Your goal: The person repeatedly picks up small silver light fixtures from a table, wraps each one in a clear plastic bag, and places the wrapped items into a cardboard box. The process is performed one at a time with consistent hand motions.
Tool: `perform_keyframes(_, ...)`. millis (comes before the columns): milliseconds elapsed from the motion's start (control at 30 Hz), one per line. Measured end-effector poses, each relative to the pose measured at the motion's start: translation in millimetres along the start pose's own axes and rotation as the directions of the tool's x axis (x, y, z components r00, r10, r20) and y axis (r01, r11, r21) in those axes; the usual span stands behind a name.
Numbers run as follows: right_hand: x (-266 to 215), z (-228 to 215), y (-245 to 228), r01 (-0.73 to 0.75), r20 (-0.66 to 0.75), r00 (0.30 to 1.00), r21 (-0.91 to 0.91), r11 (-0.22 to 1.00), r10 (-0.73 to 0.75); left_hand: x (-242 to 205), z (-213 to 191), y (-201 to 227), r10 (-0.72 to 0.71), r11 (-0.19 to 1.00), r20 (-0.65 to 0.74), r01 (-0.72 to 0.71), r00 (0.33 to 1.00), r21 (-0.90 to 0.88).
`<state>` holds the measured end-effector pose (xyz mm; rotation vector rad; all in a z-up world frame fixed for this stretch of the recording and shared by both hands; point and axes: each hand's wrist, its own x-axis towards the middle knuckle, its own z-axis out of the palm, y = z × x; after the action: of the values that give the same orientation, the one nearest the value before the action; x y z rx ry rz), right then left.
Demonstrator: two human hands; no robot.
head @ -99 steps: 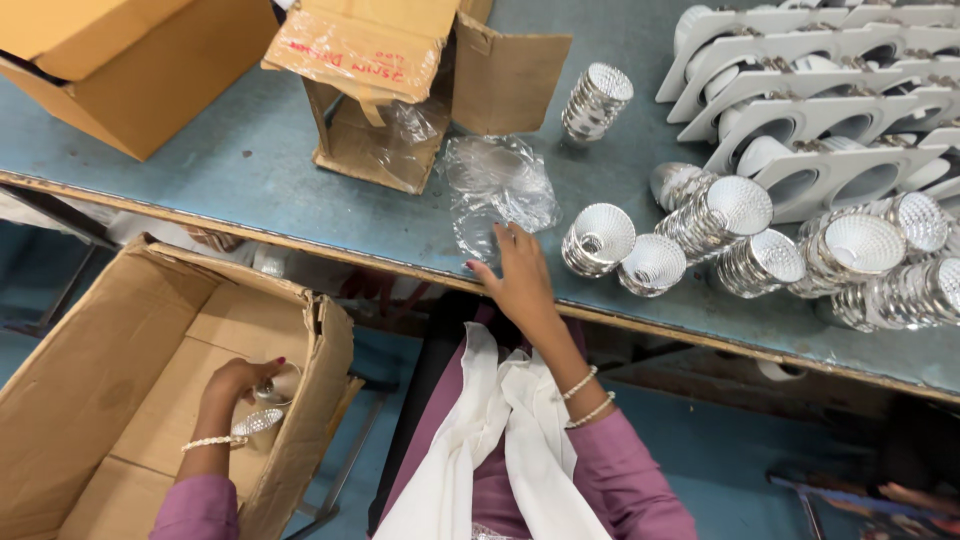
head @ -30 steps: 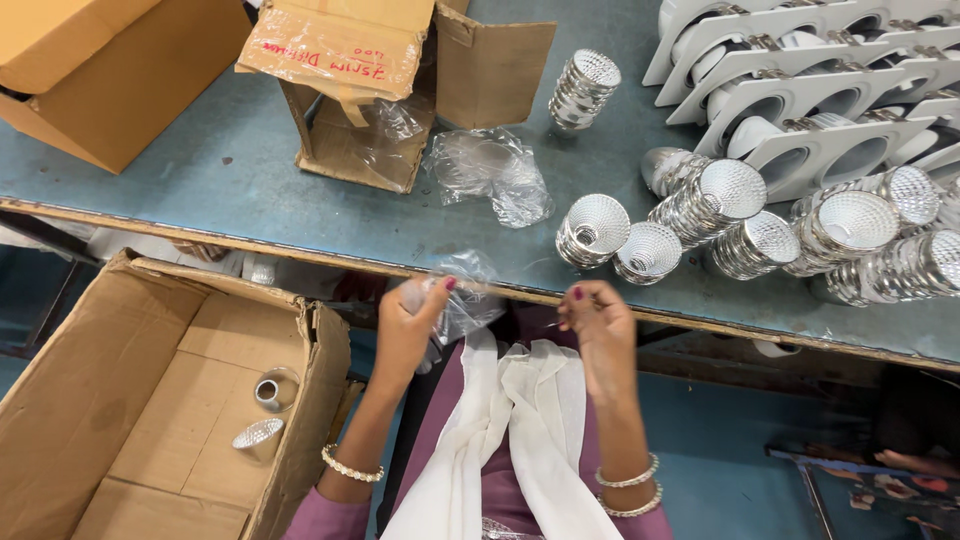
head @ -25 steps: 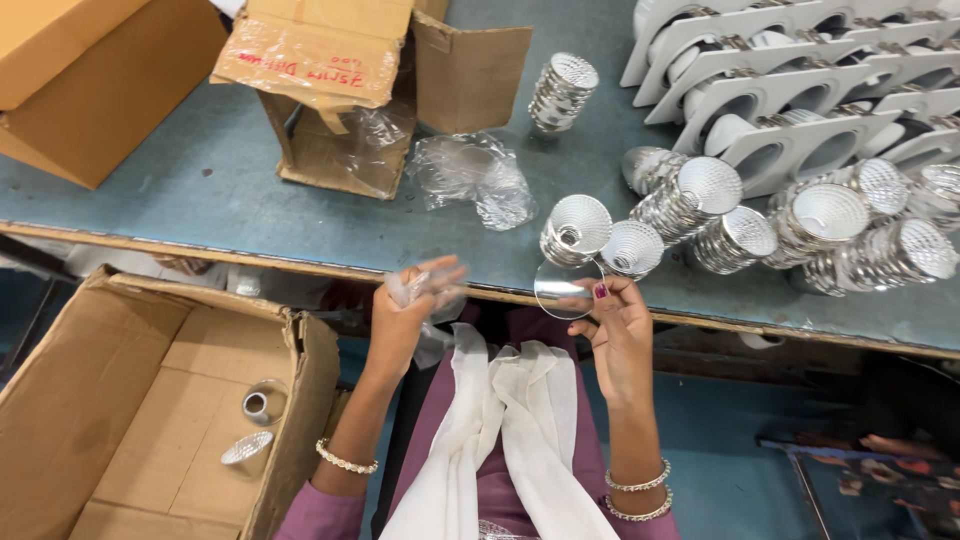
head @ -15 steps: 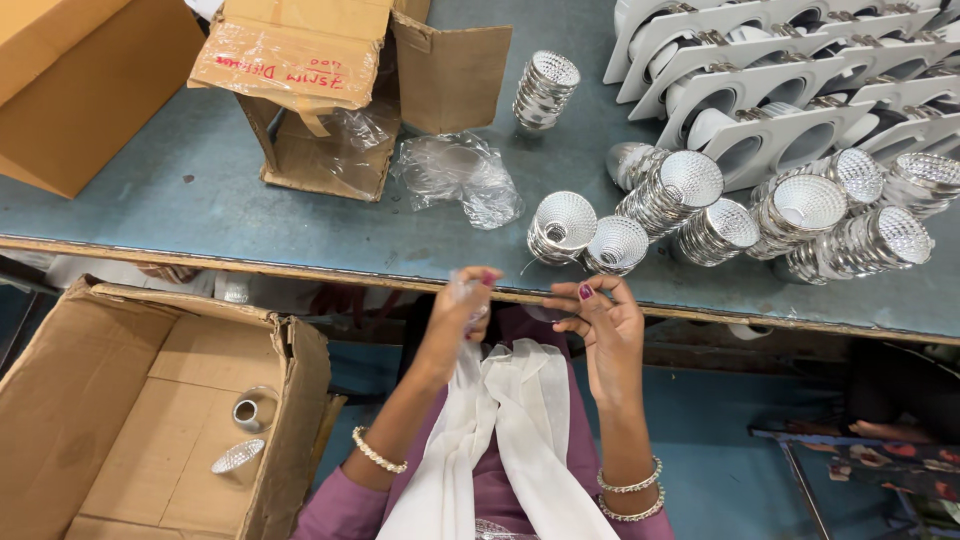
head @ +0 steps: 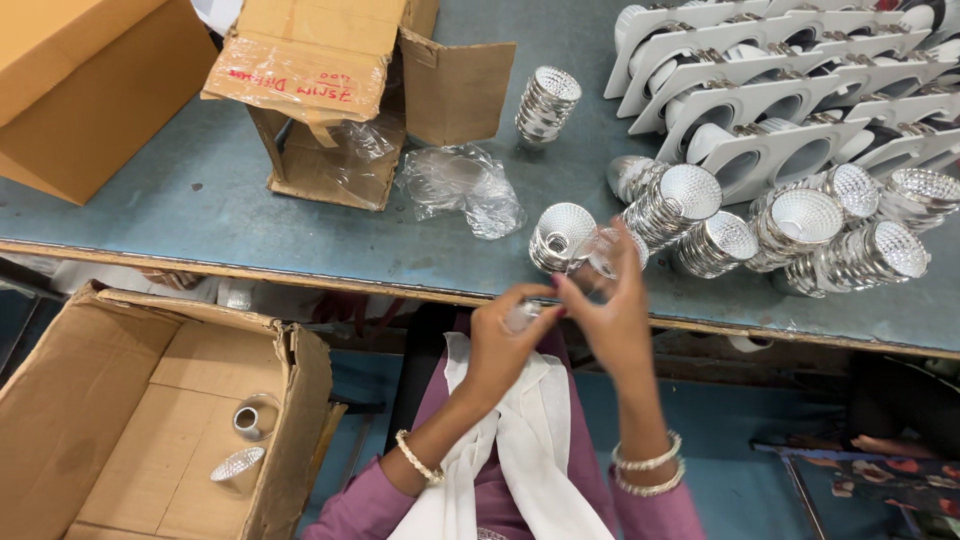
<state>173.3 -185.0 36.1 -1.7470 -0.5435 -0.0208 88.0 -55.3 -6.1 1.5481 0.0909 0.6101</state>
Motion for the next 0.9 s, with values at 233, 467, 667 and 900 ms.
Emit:
perform_keyframes(233, 84.6, -24.8, 12.4, 0.343, 0.327, 0.928, -0.565, 0.751, -0.177, 9.7, -30.8, -29.3, -0.406, 0.854, -0.108, 0.334, 0.908, -0.399)
perform_keyframes(467, 96.7, -18.6, 18.8, 0.368, 0.452, 0.890, -0.631, 0.682, -0.062, 2.9, -45.9, -44.8, -0.458, 0.805, -0.119, 0.355, 0.881, -0.474)
perform_keyframes(667, 89.9, -21.5, 9.3, 0.374, 0.418, 0.900, -0.599, 0.708, -0.122, 7.5, -46.5, -41.2, -0.484, 0.779, -0.078, 0.388, 0.872, -0.492)
perform_keyframes(900, 85.9, -23.6, 0.6, 0.381, 0.411, 0.901, -0.591, 0.711, -0.141, 16.5, -44.5, -36.1, -0.484, 0.756, -0.021, 0.406, 0.875, -0.514)
